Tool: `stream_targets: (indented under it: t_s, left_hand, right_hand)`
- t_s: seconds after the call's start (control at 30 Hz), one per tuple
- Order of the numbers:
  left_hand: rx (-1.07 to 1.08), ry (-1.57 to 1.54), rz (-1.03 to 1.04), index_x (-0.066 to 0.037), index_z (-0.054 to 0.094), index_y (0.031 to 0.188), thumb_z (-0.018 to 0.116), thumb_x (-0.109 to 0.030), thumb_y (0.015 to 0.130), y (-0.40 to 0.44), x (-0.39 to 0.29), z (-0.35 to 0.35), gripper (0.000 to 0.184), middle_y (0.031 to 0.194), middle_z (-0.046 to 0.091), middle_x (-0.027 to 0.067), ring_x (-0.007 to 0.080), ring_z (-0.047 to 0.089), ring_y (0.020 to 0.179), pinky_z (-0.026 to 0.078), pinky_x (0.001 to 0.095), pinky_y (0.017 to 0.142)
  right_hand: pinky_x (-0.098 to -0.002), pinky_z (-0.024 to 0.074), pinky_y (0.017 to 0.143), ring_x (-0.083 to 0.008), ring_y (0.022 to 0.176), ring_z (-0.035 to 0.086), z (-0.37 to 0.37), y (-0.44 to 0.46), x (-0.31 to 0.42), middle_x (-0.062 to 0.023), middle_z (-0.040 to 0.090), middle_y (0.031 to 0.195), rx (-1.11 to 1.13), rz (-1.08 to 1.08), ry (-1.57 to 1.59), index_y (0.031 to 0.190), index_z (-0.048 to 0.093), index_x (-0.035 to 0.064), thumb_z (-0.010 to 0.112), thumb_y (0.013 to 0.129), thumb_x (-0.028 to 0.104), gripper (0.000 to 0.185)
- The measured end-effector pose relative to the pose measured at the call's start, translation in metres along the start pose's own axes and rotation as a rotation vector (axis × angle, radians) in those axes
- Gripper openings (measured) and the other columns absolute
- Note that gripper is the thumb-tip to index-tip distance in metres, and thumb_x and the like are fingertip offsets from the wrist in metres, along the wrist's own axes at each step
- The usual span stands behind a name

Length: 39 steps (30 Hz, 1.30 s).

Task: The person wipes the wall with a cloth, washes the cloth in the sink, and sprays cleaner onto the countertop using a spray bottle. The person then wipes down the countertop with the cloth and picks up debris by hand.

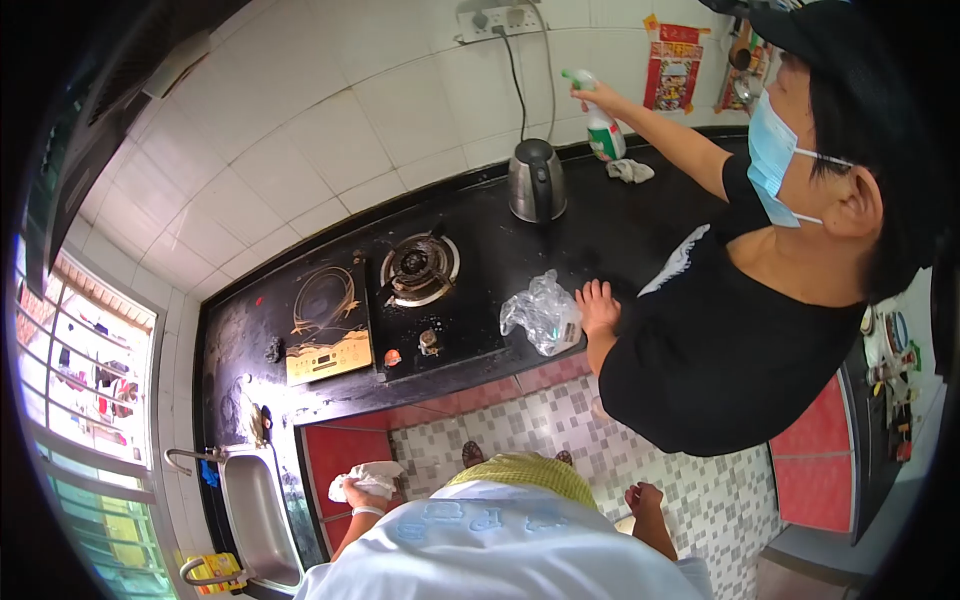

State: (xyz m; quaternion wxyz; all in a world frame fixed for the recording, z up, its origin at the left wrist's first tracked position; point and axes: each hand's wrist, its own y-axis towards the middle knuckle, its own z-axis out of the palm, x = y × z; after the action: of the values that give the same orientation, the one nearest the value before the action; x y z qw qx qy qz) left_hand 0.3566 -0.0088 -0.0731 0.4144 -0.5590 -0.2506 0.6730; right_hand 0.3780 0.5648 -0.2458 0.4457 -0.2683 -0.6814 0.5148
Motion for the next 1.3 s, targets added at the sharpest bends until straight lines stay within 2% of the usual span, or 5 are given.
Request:
stream_targets:
  t_s: [0.47,0.63,1.13,1.27,1.3]
  left_hand:
    - [0.114,-0.109,-0.054,-0.008,0.055,0.1,0.047,-0.034,0.067,0.059,-0.001,-0.048,0.042,0.1,0.059,0.0124,0.0366,0.056,0.091,0.045,0.051,0.083]
    - [-0.057,-0.029,0.06,-0.01,0.055,0.099,0.047,-0.036,0.069,-0.002,0.001,-0.017,0.041,0.098,0.06,0.012,0.0368,0.057,0.089,0.046,0.0547,0.075]
    - [0.256,-0.065,-0.041,-0.01,0.055,0.104,0.052,-0.04,0.069,0.106,0.008,-0.074,0.047,0.101,0.059,0.0108,0.0339,0.056,0.091,0.047,0.0489,0.077]
    - [0.353,0.029,0.053,-0.009,0.054,0.104,0.051,-0.038,0.07,0.05,0.02,-0.056,0.045,0.101,0.059,0.0111,0.0336,0.056,0.091,0.047,0.0471,0.079]
    - [0.034,0.021,-0.066,-0.009,0.053,0.106,0.051,-0.038,0.071,0.056,0.012,-0.038,0.045,0.102,0.059,0.011,0.0335,0.056,0.092,0.047,0.0467,0.08]
  right_hand:
    - [-0.0339,0.0525,0.051,-0.0249,0.057,0.056,0.014,-0.025,0.01,-0.0137,0.057,0.076,0.048,-0.074,-0.167,0.094,0.051,-0.0004,0.051,0.085,0.007,0.012]
    - [-0.0338,0.0515,0.051,-0.0243,0.059,0.054,0.005,-0.017,0.007,-0.0148,0.055,0.078,0.068,-0.07,-0.149,0.097,0.049,-0.0019,0.051,0.085,0.006,0.014]
    - [-0.0367,0.0541,0.057,-0.0268,0.068,0.059,-0.012,-0.018,0.002,-0.0145,0.059,0.085,0.088,-0.11,-0.202,0.101,0.053,-0.0002,0.052,0.084,0.009,0.019]
    - [-0.0369,0.0542,0.061,-0.027,0.072,0.059,-0.017,-0.016,0.009,-0.0149,0.058,0.087,0.093,-0.129,-0.17,0.106,0.052,-0.0026,0.051,0.085,0.008,0.023]
    - [-0.0369,0.0545,0.062,-0.0276,0.074,0.059,-0.016,-0.012,0.012,-0.0154,0.058,0.089,0.107,-0.133,-0.194,0.108,0.052,-0.0021,0.051,0.085,0.008,0.025]
